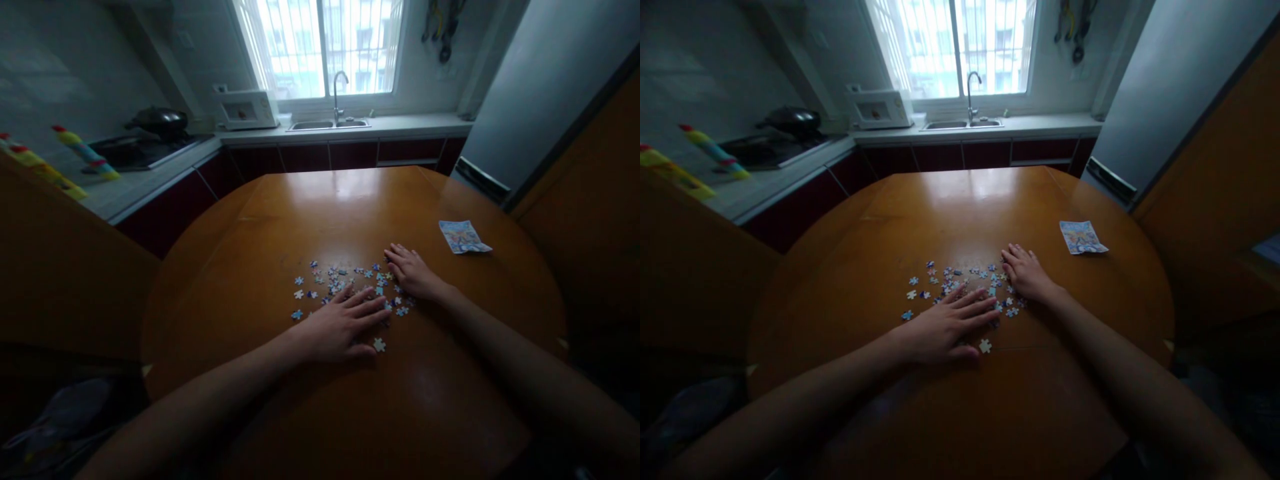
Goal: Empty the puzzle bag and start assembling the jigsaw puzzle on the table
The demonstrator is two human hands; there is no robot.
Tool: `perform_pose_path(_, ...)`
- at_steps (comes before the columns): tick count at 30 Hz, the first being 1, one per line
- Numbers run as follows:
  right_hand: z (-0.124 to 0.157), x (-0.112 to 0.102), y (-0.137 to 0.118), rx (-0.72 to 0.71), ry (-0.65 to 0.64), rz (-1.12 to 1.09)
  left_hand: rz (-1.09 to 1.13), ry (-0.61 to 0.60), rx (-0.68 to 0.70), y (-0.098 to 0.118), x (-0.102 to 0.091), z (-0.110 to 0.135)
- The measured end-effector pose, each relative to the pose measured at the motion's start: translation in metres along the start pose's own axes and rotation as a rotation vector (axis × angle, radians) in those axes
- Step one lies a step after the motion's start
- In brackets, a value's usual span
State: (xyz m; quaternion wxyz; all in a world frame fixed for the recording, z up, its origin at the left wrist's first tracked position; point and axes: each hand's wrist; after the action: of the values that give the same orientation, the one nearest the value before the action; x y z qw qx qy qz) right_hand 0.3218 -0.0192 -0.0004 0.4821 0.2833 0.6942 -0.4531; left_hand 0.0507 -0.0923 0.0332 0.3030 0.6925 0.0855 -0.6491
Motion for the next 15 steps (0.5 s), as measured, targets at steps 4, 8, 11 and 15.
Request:
perform_pose_path(4, 0.0, 0.005, -0.001, -0.146, -0.008, -0.105, -0.01, -0.032, 0.013, 0.006, 0.005, -0.002)
perform_pose_path(8, 0.008, 0.003, -0.013, -0.332, -0.017, -0.285, -0.026, -0.001, -0.024, -0.004, -0.01, -0.001)
perform_pose_path(11, 0.008, -0.001, -0.015, -0.383, 0.015, -0.453, -0.033, 0.121, -0.187, -0.042, -0.031, 0.005)
perform_pose_path(15, 0.0, -0.002, -0.008, -0.303, 0.139, -0.46, 0.046, 0.261, -0.481, -0.113, -0.043, 0.016)
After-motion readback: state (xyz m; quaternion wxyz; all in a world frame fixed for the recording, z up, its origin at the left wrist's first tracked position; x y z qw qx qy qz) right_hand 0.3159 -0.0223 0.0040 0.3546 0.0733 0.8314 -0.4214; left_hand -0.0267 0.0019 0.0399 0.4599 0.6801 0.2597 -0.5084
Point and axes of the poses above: each hand's wrist, its own z-axis away from the middle knuckle, its own x-axis out of the palm, y = z × x, and after that the axes turned 8 degrees about -x, right-handed
